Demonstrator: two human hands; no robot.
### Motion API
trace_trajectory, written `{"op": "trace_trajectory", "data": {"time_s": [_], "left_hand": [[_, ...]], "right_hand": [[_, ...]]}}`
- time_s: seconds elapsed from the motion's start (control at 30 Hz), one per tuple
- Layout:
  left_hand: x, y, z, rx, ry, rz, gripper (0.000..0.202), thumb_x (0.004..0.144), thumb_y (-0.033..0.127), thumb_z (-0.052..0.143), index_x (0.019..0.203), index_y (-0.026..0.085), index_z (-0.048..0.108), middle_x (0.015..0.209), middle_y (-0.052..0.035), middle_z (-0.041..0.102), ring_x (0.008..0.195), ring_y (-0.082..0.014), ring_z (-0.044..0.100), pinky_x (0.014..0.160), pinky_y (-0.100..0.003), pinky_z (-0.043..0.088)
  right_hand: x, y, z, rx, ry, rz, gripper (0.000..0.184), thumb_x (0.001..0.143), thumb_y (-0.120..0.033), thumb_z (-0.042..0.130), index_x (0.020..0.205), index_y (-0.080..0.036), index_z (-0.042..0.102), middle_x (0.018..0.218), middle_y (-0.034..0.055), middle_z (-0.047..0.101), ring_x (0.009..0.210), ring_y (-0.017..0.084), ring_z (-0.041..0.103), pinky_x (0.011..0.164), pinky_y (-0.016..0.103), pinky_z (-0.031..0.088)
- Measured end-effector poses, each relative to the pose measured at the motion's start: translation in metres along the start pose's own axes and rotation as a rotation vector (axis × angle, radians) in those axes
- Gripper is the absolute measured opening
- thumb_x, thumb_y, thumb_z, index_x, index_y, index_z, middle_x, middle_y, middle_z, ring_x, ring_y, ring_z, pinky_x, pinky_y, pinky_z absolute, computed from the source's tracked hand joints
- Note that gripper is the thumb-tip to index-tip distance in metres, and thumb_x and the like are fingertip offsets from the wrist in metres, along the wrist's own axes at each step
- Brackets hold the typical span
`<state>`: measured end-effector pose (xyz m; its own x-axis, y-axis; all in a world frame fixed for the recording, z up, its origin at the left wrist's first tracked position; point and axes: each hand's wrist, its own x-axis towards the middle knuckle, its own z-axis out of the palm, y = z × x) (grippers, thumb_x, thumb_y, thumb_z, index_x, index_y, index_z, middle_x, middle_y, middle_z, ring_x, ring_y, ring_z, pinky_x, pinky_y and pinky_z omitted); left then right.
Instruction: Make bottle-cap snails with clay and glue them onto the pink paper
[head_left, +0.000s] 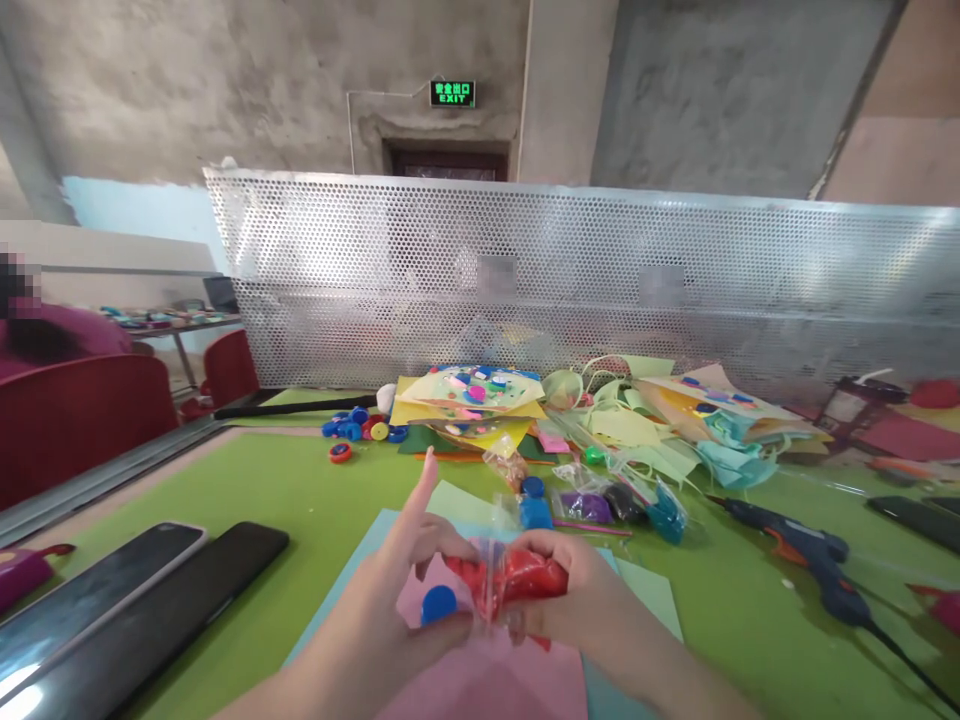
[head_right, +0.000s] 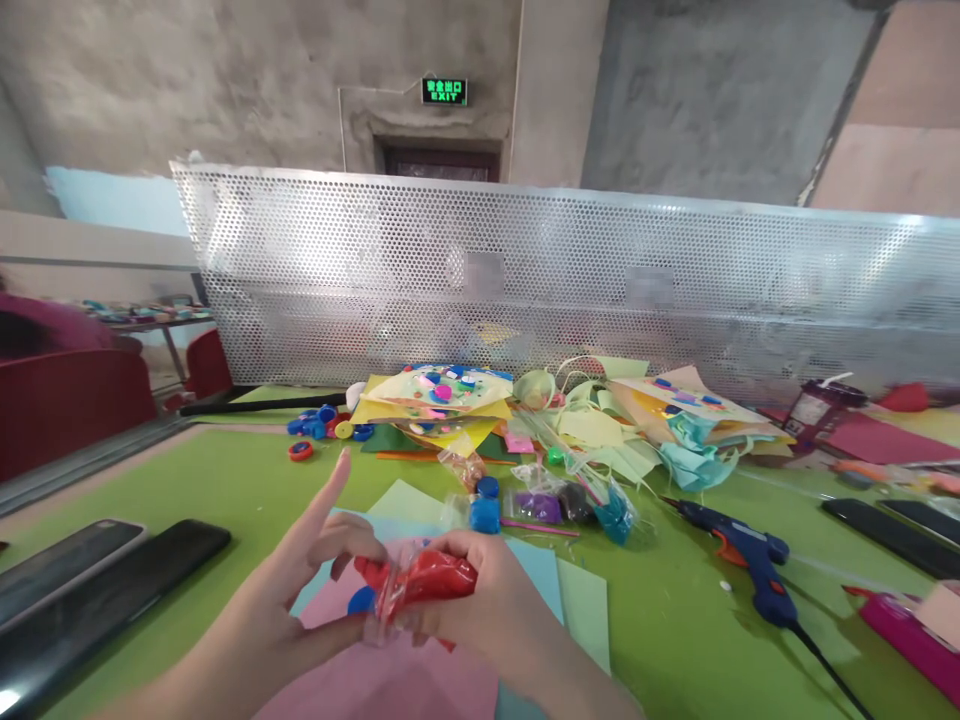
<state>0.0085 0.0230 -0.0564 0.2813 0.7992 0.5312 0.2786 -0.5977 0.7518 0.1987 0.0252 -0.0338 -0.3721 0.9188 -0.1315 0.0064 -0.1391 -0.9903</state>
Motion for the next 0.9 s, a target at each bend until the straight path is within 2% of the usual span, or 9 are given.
{"op": "trace_trajectory", "data": {"time_s": [0.2, 0.3, 0.4, 0.47, 0.5, 0.6, 0.7, 0.77, 0.9], "left_hand": [[-0.004, 0.006, 0.007, -0.018, 0.019, 0.012, 0.093, 0.075, 0.013, 0.060, 0.144, 0.037, 0.002, 0.067, 0.0061, 0.063, 0.069, -0.0161, 0.056, 0.067, -0.029, 0.044], [0.004, 0.012, -0.001, -0.050, 0.061, -0.051, 0.088, 0.077, 0.020, 0.060, 0.145, 0.032, 0.005, 0.064, 0.0061, 0.062, 0.065, -0.0154, 0.057, 0.066, -0.029, 0.046], [0.023, 0.012, -0.021, -0.175, 0.238, -0.184, 0.091, 0.075, 0.029, 0.065, 0.145, 0.026, 0.007, 0.068, 0.0049, 0.063, 0.072, -0.0165, 0.063, 0.071, -0.030, 0.049], [0.035, 0.008, -0.033, -0.252, 0.400, -0.246, 0.092, 0.070, 0.033, 0.070, 0.143, 0.023, 0.016, 0.075, 0.0027, 0.065, 0.079, -0.0174, 0.063, 0.073, -0.030, 0.050], [0.039, 0.006, -0.037, -0.273, 0.423, -0.265, 0.089, 0.068, 0.034, 0.071, 0.142, 0.023, 0.022, 0.081, 0.0006, 0.066, 0.082, -0.0179, 0.063, 0.073, -0.029, 0.050], [0.042, 0.001, -0.035, -0.312, 0.292, -0.315, 0.077, 0.069, 0.037, 0.071, 0.136, 0.020, 0.038, 0.096, -0.0061, 0.069, 0.077, -0.0168, 0.062, 0.069, -0.030, 0.052], [0.036, 0.003, -0.028, -0.367, 0.170, -0.374, 0.077, 0.068, 0.037, 0.071, 0.135, 0.017, 0.039, 0.084, -0.0042, 0.071, 0.063, -0.0131, 0.058, 0.069, -0.032, 0.052], [0.033, 0.006, -0.026, -0.412, 0.155, -0.388, 0.080, 0.067, 0.034, 0.073, 0.136, 0.016, 0.038, 0.073, -0.0007, 0.071, 0.061, -0.0124, 0.058, 0.070, -0.032, 0.051], [0.031, 0.010, -0.026, -0.485, 0.124, -0.364, 0.079, 0.064, 0.027, 0.076, 0.134, 0.018, 0.041, 0.067, 0.0020, 0.068, 0.058, -0.0120, 0.058, 0.063, -0.030, 0.051]], "right_hand": [[0.000, 0.002, 0.004, 0.011, -0.022, -0.008, 0.028, 0.052, -0.017, 0.077, 0.072, -0.015, 0.058, 0.056, -0.0037, 0.060, 0.050, 0.009, 0.052, 0.050, 0.022, 0.039], [0.002, 0.003, -0.003, -0.002, -0.006, -0.019, 0.031, 0.052, -0.025, 0.080, 0.073, -0.015, 0.059, 0.055, -0.0031, 0.060, 0.049, 0.009, 0.051, 0.048, 0.022, 0.037], [0.007, 0.000, -0.020, 0.054, 0.144, -0.119, 0.038, 0.053, -0.036, 0.080, 0.076, -0.015, 0.058, 0.057, -0.0031, 0.059, 0.049, 0.010, 0.050, 0.048, 0.023, 0.037], [0.010, -0.001, -0.031, 0.075, 0.225, -0.179, 0.040, 0.056, -0.044, 0.078, 0.076, -0.016, 0.056, 0.056, -0.0038, 0.056, 0.049, 0.009, 0.049, 0.049, 0.023, 0.037], [0.011, -0.002, -0.035, 0.069, 0.236, -0.189, 0.041, 0.058, -0.046, 0.077, 0.076, -0.016, 0.055, 0.055, -0.0038, 0.056, 0.050, 0.010, 0.049, 0.050, 0.023, 0.037], [0.012, -0.002, -0.040, 0.022, 0.212, -0.173, 0.043, 0.064, -0.052, 0.071, 0.083, -0.016, 0.056, 0.064, -0.0009, 0.060, 0.059, 0.012, 0.056, 0.051, 0.023, 0.038], [0.010, -0.002, -0.043, -0.075, 0.170, -0.150, 0.045, 0.069, -0.057, 0.064, 0.087, -0.016, 0.058, 0.077, 0.0045, 0.066, 0.066, 0.016, 0.062, 0.053, 0.025, 0.041], [0.008, -0.004, -0.048, -0.169, 0.155, -0.150, 0.044, 0.071, -0.058, 0.062, 0.085, -0.015, 0.060, 0.078, 0.0060, 0.068, 0.071, 0.019, 0.064, 0.060, 0.028, 0.044], [0.003, -0.007, -0.066, -0.340, 0.178, -0.142, 0.041, 0.076, -0.056, 0.059, 0.087, -0.017, 0.062, 0.081, 0.0053, 0.070, 0.078, 0.020, 0.063, 0.075, 0.032, 0.043]]}}
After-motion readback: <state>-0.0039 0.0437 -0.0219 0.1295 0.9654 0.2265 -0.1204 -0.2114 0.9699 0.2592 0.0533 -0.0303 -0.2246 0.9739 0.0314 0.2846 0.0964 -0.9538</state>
